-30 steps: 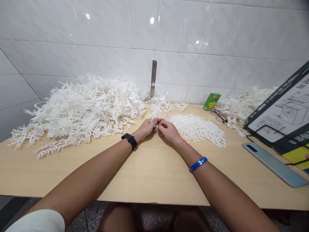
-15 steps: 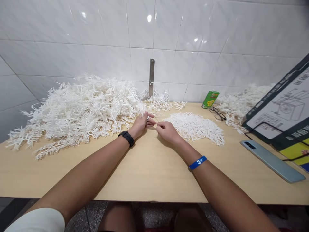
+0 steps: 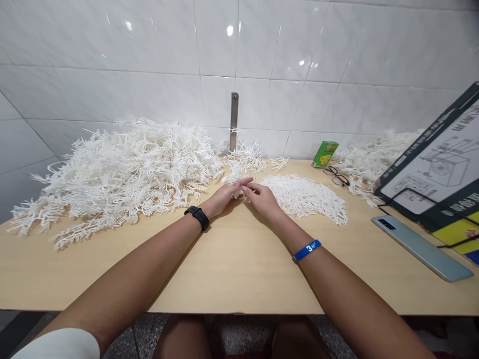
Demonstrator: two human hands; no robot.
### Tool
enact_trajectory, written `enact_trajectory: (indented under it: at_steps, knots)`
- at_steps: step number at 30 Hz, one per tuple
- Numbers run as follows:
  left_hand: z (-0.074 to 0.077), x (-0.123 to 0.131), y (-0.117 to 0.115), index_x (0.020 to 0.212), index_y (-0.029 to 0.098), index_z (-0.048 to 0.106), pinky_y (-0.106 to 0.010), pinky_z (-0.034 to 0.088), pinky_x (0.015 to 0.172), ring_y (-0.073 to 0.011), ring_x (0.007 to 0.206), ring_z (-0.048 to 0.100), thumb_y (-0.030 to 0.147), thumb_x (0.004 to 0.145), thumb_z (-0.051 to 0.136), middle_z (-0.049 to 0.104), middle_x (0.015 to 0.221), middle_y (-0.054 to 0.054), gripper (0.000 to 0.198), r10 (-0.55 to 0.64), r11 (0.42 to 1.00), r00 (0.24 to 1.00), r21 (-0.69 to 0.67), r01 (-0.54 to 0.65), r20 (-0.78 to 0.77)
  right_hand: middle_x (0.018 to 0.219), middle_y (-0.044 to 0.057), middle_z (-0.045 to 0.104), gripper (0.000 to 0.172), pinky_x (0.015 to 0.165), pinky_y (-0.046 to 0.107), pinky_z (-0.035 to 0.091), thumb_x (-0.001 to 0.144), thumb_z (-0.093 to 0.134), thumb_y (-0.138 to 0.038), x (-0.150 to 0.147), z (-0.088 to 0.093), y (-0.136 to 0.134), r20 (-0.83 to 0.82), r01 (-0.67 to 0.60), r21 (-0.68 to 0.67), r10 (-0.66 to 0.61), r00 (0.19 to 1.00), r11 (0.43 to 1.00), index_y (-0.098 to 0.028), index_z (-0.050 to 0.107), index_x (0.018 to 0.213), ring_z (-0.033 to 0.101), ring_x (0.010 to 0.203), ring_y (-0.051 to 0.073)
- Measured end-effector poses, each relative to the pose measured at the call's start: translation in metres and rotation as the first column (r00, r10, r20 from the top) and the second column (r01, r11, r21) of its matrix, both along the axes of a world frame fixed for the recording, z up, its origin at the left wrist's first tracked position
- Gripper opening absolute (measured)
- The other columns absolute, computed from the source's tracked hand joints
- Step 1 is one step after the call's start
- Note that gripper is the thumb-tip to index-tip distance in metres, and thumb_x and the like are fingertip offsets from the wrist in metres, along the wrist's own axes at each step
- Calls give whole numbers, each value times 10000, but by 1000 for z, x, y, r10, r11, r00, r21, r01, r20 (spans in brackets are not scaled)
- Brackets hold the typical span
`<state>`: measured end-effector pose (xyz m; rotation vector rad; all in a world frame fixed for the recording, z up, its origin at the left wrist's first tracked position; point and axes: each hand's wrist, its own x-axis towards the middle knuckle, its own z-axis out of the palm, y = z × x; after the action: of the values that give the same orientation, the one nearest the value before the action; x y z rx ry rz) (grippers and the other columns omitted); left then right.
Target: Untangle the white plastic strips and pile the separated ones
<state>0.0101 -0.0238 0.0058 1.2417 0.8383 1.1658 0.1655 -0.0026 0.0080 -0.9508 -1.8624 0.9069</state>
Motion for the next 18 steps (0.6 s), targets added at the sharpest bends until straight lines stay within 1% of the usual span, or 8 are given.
enact_trajectory:
  at_steps: [2, 5, 9, 11, 13, 15, 16, 18]
  knots:
    - [1, 2, -2, 1238, 223, 660, -342, 413, 991, -240, 1165, 568, 533, 841, 610, 632, 1289, -110, 507, -52, 999, 999, -3, 52, 12, 751, 24, 656, 297, 667, 284, 405, 822, 544, -441, -3, -3, 1, -43, -62, -55, 60, 997, 997, -174, 675, 830, 556, 699, 159]
    - [0, 3, -1, 1223, 187, 668, -353, 451, 931, -236, 1034, 621, 534, 821, 634, 683, 1170, -125, 531, -84, 996, 996, -8, 84, 32, 629, -8, 575, 272, 606, 272, 377, 811, 536, -420, -4, -4, 1, -61, -87, -54, 84, 995, 995, -180, 613, 709, 506, 626, 143]
    - [-8, 3, 5, 1187, 162, 682, -322, 459, 890, -212, 984, 632, 551, 821, 630, 706, 1075, -127, 537, 17, 1000, 999, 16, -18, 40, 577, -23, 523, 235, 582, 267, 351, 788, 502, -313, -4, -1, -4, 10, -65, 13, 64, 998, 998, -197, 503, 583, 476, 591, 130]
    - [-11, 3, 6, 1182, 149, 678, -310, 473, 841, -186, 881, 645, 567, 827, 615, 718, 975, -117, 552, 45, 999, 999, 21, -46, 28, 567, -19, 541, 230, 587, 268, 363, 775, 481, -271, -5, 0, -6, 47, -71, 12, 70, 996, 997, -198, 480, 556, 499, 577, 128]
    - [-11, 3, 7, 1177, 124, 671, -309, 490, 760, -161, 711, 632, 581, 840, 587, 704, 794, -89, 574, 21, 1000, 1000, 14, -21, 6, 550, -11, 568, 246, 593, 271, 388, 774, 463, -254, -6, 2, -9, 51, -94, -29, 96, 994, 995, -199, 470, 535, 534, 555, 131]
    - [-10, 3, 6, 1168, 99, 660, -312, 498, 700, -147, 594, 599, 582, 857, 559, 657, 657, -57, 583, 12, 1000, 1000, 3, -12, 7, 533, -2, 582, 253, 583, 275, 403, 769, 454, -243, -8, 2, -12, 34, -110, -79, 113, 993, 991, -199, 471, 521, 552, 530, 137]
    - [-9, 3, 7, 1168, 95, 651, -312, 502, 688, -144, 574, 592, 579, 867, 546, 644, 633, -48, 579, 36, 999, 999, -6, -36, 27, 534, 1, 586, 250, 578, 277, 405, 764, 452, -235, -9, 2, -13, 24, -115, -87, 118, 993, 990, -198, 478, 518, 552, 527, 139]
    - [-7, 2, 7, 1172, 105, 632, -307, 509, 690, -141, 586, 601, 566, 892, 513, 647, 650, -46, 552, 124, 992, 988, -39, -121, 87, 561, 6, 593, 236, 575, 280, 400, 761, 448, -226, -10, 1, -15, 9, -112, -58, 112, 994, 992, -193, 522, 540, 544, 547, 145]
